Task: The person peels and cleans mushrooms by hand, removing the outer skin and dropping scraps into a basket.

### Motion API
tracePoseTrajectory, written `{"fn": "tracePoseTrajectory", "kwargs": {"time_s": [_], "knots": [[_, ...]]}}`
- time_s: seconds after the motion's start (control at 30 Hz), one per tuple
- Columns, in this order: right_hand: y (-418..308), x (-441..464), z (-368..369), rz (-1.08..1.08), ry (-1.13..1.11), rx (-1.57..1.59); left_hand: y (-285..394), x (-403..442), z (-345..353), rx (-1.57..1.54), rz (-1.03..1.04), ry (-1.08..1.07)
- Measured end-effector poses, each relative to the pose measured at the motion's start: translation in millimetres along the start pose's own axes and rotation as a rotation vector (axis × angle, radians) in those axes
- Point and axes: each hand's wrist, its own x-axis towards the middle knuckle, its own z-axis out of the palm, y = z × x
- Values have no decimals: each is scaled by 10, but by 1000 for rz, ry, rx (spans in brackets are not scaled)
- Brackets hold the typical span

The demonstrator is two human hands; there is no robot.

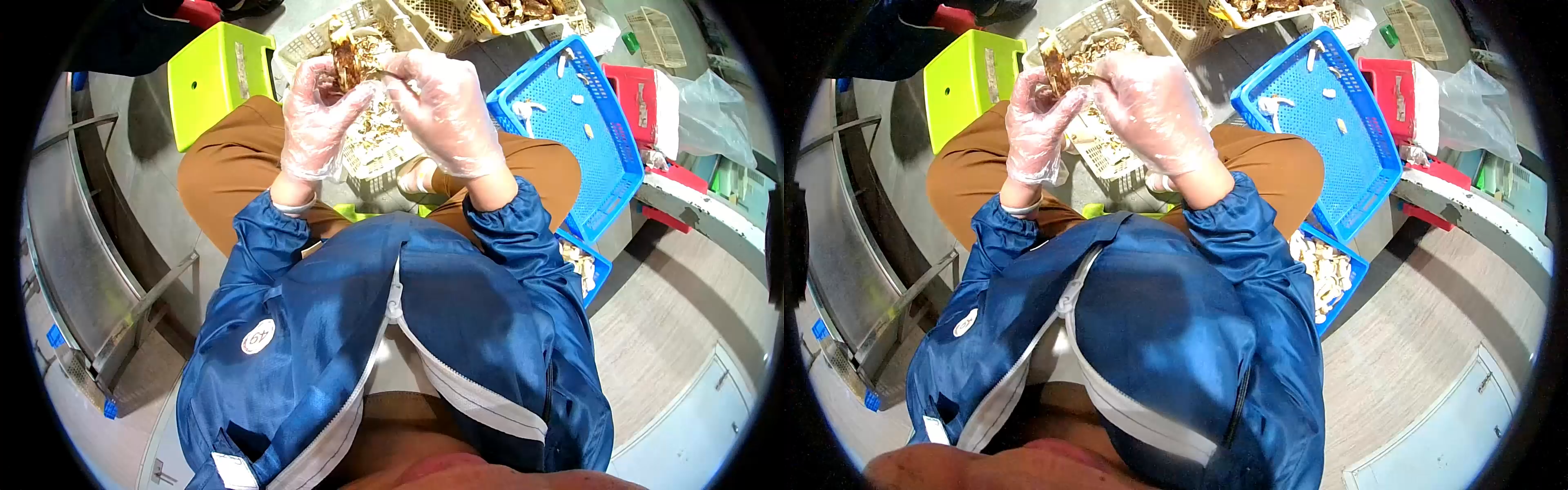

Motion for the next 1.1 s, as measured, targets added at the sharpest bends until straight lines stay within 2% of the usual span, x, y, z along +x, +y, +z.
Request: {"fn": "tracePoseTrajectory", "kwargs": {"time_s": [0.07,0.1,0.17,0.2,0.27,0.37,0.4,0.5,0.53,0.63,0.8,0.9,1.1], "knots": [[52,4,-52,187,-91,169,13,1,-38,-64,-63,15],[141,22,-4,394,-130,466,27,14,-37,-117,-91,13],[272,16,-62,461,-152,766,58,49,-31,-226,-148,9],[332,13,-70,485,-138,788,62,55,-30,-193,-153,8],[483,-2,-29,532,-114,831,113,76,-17,-320,-210,-9],[668,-21,11,521,-98,607,152,71,-10,-428,-257,-47],[687,8,7,505,-117,358,190,80,-13,-474,-284,-67],[601,-29,-9,394,-63,123,180,110,-40,-598,-312,-83],[593,-51,47,306,17,261,195,114,-30,-617,-317,-62],[282,50,-68,-26,124,-32,137,119,-69,-626,-270,-50],[46,105,-140,-207,8,35,79,117,-51,-450,-176,5],[66,77,-88,-98,-35,94,209,100,52,-389,-128,21],[93,98,-87,-162,-42,155,99,95,-9,-301,-96,31]]}}
